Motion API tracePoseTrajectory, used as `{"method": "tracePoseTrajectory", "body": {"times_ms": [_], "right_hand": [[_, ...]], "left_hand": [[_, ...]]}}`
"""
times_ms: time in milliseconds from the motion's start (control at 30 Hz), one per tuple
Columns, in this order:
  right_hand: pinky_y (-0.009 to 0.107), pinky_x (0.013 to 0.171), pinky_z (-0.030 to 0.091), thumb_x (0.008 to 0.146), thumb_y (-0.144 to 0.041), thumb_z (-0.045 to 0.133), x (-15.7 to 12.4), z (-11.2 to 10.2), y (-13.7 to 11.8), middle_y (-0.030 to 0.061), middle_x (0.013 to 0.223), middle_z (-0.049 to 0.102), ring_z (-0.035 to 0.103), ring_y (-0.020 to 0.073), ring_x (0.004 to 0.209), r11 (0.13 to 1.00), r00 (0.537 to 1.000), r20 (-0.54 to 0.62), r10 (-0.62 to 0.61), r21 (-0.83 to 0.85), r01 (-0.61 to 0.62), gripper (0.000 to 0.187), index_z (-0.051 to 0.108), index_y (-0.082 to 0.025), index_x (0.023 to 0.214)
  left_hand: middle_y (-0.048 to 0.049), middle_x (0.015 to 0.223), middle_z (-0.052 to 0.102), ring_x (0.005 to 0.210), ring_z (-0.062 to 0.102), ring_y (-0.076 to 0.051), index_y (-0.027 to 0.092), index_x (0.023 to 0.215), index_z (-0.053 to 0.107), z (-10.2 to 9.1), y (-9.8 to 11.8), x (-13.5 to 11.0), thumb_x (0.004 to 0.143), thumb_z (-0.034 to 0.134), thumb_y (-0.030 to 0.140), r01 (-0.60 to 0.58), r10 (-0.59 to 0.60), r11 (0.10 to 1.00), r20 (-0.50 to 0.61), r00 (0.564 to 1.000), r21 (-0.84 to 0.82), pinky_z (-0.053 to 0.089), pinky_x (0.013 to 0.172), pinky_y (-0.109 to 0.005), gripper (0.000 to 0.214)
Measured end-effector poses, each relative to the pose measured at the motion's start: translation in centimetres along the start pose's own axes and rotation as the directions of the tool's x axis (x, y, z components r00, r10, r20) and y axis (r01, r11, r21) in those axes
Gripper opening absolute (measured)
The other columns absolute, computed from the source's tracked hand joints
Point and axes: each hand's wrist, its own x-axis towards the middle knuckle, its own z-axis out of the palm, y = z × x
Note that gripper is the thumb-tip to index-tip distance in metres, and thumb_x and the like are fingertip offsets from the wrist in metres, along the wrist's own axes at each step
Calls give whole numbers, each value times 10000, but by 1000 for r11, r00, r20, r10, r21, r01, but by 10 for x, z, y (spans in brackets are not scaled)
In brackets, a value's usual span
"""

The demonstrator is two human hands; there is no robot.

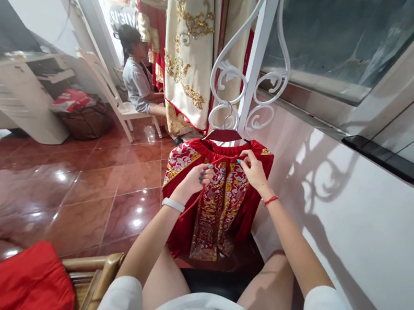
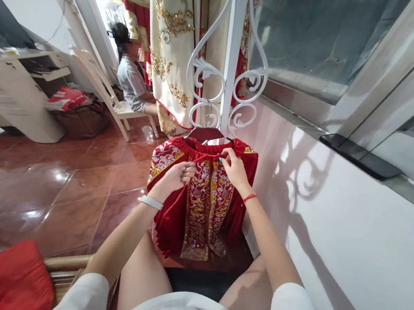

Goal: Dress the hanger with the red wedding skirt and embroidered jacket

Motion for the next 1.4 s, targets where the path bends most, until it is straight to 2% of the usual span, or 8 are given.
{"method": "tracePoseTrajectory", "body": {"times_ms": [200, 400, 567, 700, 800, 933, 1200, 1400], "right_hand": [[286, 699, 426, 808, -139, 546, -18, -11, 11, 27, 810, 662, 545, 148, 664, 984, 977, 211, -16, -171, 53, 184, 718, -198, 836], [315, 702, 445, 858, -192, 550, -12, 1, 8, 76, 884, 641, 580, 194, 725, 928, 971, -220, 94, -334, -166, 225, 758, -190, 943], [331, 775, 470, 911, -313, 550, 12, 32, -9, 74, 869, 619, 581, 202, 805, 997, 883, -468, 1, -71, -38, 235, 750, -194, 884], [310, 722, 476, 859, -393, 620, 25, 35, -9, 40, 760, 625, 588, 176, 745, 966, 996, -62, -61, 249, 74, 274, 751, -180, 747], [304, 701, 470, 809, -430, 661, 27, 29, -5, 29, 741, 638, 586, 163, 714, 944, 983, 160, -96, 329, 38, 287, 767, -174, 735], [330, 806, 492, 765, -413, 709, 27, 26, -5, 55, 854, 706, 636, 194, 826, 941, 980, 180, -85, 339, 19, 246, 782, -178, 762], [338, 886, 487, 887, -265, 575, 18, 28, 4, 60, 916, 676, 620, 183, 894, 967, 977, 177, -116, 245, 70, 218, 779, -187, 888], [348, 921, 484, 881, -198, 591, 7, 35, 3, 72, 1022, 640, 606, 198, 970, 993, 999, 8, -40, 109, 39, 174, 765, -202, 870]], "left_hand": [[18, 718, 430, 449, 235, -16, 129, 897, 603, -14, -6, -7, 837, 575, 106, 42, -79, 976, 170, 982, 214, 158, 352, -113, 70], [53, 649, 341, 485, 253, -37, 180, 1166, 683, -3, 2, -7, 831, 675, 213, -273, 195, 911, 260, 946, 311, 205, 412, -142, 337], [65, 644, 312, 491, 232, -46, 204, 1208, 675, 10, -1, 3, 804, 703, 266, -491, 425, 784, 246, 871, 381, 202, 442, -175, 409], [42, 665, 418, 537, 306, -76, 203, 1177, 696, 9, 3, 21, 810, 657, 232, -579, 581, 549, 223, 783, 603, 301, 517, -201, 370], [-8, 767, 499, 672, 433, -127, 199, 1169, 714, 5, 6, 36, 809, 629, 167, -567, 627, 278, 300, 718, 775, 402, 649, -243, 371], [-32, 897, 467, 827, 489, -153, 237, 1251, 673, 2, 2, 46, 849, 550, 121, -545, 587, 19, 432, 685, 838, 459, 787, -274, 436], [-64, 1085, 517, 750, 542, -114, 200, 1128, 703, 5, 6, 35, 896, 565, 221, -523, 553, -167, 518, 652, 836, 473, 708, -253, 270], [-92, 1100, 620, 929, 592, -222, 211, 963, 725, 20, 8, 24, 919, 570, 270, -343, 530, -530, 619, 579, 776, 450, 797, -327, 171]]}}
